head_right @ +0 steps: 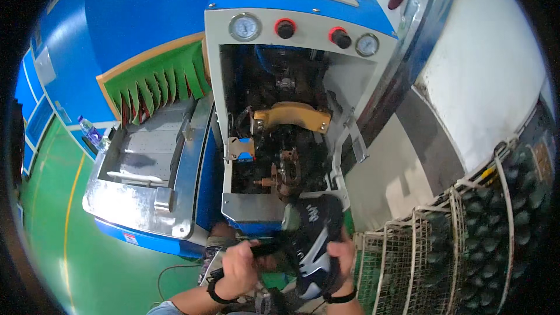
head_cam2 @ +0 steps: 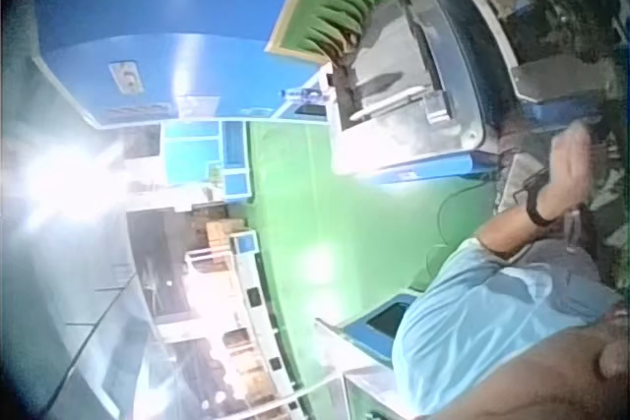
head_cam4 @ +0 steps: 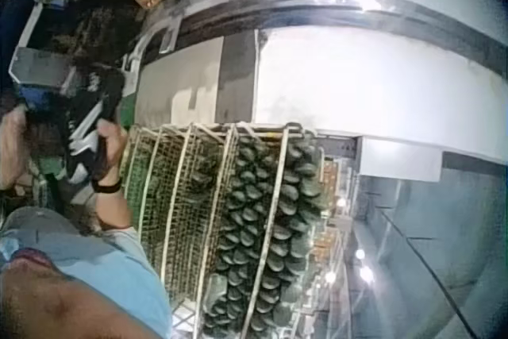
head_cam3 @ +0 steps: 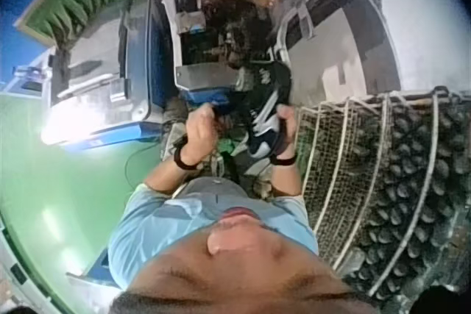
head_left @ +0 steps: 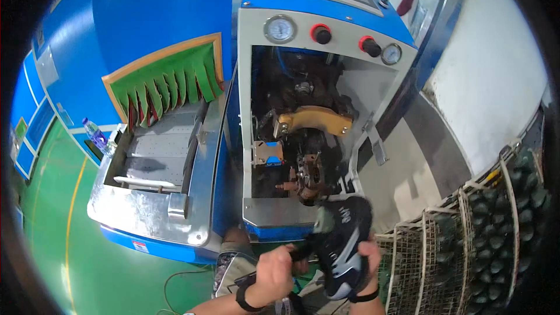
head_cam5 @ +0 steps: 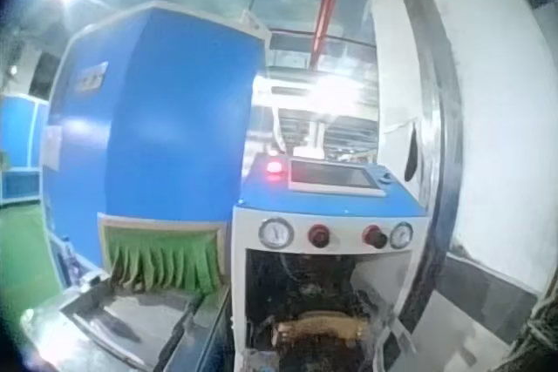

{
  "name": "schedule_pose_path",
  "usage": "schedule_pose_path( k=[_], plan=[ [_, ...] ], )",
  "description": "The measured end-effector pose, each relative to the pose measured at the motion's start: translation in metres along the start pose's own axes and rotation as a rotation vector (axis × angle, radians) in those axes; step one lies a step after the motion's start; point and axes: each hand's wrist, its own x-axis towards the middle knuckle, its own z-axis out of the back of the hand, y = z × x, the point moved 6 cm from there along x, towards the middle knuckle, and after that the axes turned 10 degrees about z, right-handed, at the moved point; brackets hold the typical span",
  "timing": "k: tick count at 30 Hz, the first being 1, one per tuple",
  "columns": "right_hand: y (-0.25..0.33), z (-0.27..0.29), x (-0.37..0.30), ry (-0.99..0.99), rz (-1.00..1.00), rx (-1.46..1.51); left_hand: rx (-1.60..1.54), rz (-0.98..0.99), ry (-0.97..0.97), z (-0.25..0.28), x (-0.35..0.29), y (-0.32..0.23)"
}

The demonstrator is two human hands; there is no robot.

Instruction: The person removes a shoe from a machine, pulls out a green shoe last and places it onto a rack, then inserts a new last into a shoe from a conveyor and places it into the machine.

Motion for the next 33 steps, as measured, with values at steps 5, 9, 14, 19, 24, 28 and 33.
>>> schedule_pose_path(
  k=[5, 9, 14, 19, 24, 28, 33],
  plan=[
    [0.067, -0.107, 0.065, 0.426, 0.356, -0.785, -0.357, 0.625, 0.455, -0.008, 0.023, 0.064],
    [0.063, -0.151, 0.117, 0.427, 0.250, -1.115, -0.369, 0.666, 0.482, -0.025, -0.009, 0.103],
    [0.030, -0.181, 0.166, 0.637, 0.130, -1.836, -0.505, 0.804, 0.735, -0.047, -0.034, 0.109],
    [0.018, -0.167, 0.189, 0.681, 0.180, -2.060, -0.476, 0.549, 0.685, -0.065, -0.058, 0.122],
    [-0.008, -0.174, 0.212, 0.581, 0.156, -2.183, -0.568, 0.838, 0.745, -0.052, -0.049, 0.139],
    [0.017, -0.167, 0.190, 0.602, 0.212, -2.108, -0.444, 0.925, 0.740, -0.034, -0.033, 0.120],
    [0.019, -0.169, 0.172, 0.593, 0.430, -2.071, -0.341, 0.892, 0.681, -0.018, -0.026, 0.089]
  ],
)
